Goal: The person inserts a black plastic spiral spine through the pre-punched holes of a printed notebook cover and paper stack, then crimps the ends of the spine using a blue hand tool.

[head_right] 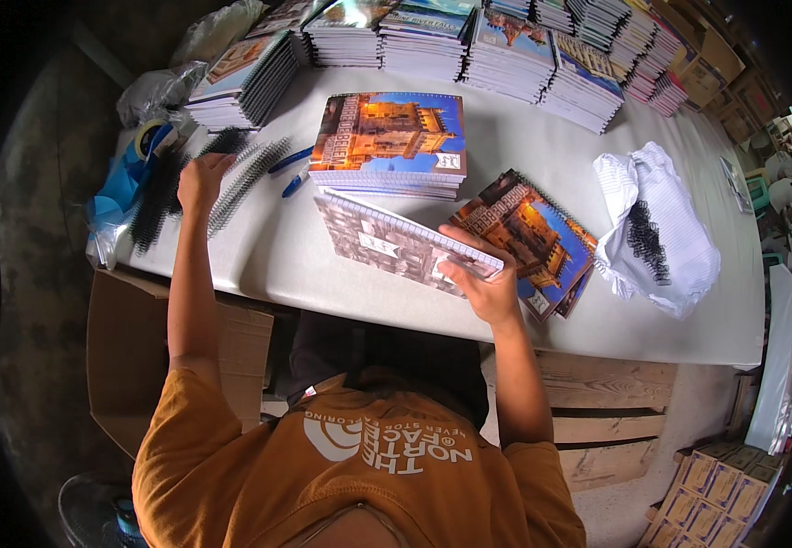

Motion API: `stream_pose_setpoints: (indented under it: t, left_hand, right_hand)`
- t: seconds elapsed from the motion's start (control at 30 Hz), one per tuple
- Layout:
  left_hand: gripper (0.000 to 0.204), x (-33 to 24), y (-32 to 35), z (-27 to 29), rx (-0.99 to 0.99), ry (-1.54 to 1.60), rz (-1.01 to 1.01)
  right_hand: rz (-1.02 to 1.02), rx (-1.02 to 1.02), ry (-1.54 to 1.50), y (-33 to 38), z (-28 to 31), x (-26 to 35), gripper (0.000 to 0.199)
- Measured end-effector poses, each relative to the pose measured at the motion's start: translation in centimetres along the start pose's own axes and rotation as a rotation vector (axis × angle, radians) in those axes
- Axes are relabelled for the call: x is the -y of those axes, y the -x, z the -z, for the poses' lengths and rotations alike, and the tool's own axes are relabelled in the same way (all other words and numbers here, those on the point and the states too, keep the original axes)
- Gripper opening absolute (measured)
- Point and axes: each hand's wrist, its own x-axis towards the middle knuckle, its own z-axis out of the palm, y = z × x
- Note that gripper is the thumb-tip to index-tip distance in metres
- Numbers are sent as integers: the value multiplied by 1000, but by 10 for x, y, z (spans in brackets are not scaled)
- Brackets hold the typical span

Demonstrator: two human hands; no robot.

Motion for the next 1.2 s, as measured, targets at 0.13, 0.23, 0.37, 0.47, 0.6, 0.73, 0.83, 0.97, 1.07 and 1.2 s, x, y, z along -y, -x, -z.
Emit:
stream_pose_setpoints:
  t: [0.13, 0.23, 0.37, 0.47, 0.6, 0.73, 0.83, 0.97, 1.07, 1.2]
  left_hand:
    - [31, -26, 16, 8, 53, 600, -262]
    - [24, -82, 73, 40, 553, 850, -240]
    - [32, -89, 97, 18, 640, 862, -391]
    - [38, -94, 100, 18, 598, 818, -392]
    - [45, -99, 100, 31, 723, 834, -299]
    - [52, -106, 98, 43, 854, 844, -102]
    - [52, -113, 95, 55, 1020, 906, 79]
    - [48, -100, 80, 49, 1230, 1163, 386]
    - [43, -110, 80, 60, 1070, 958, 186]
    - [21, -107, 89, 60, 570, 769, -625]
  right_hand:
    - [15, -19, 28, -2, 0, -6, 25]
    - [33, -32, 81, -3, 1, -6, 24]
    - [65, -21, 129, -4, 1, -7, 24]
    - [40, 2, 104, -4, 4, -6, 23]
    - [89, 119, 166, -8, 8, 2, 22]
    - [153, 139, 166, -5, 5, 3, 23]
    - [190, 155, 163, -4, 6, 1, 24]
    - [267, 247, 99, -6, 7, -3, 25]
    - [276, 270, 131, -6, 10, -5, 24]
    - [67, 141, 33, 3, 5, 0, 24]
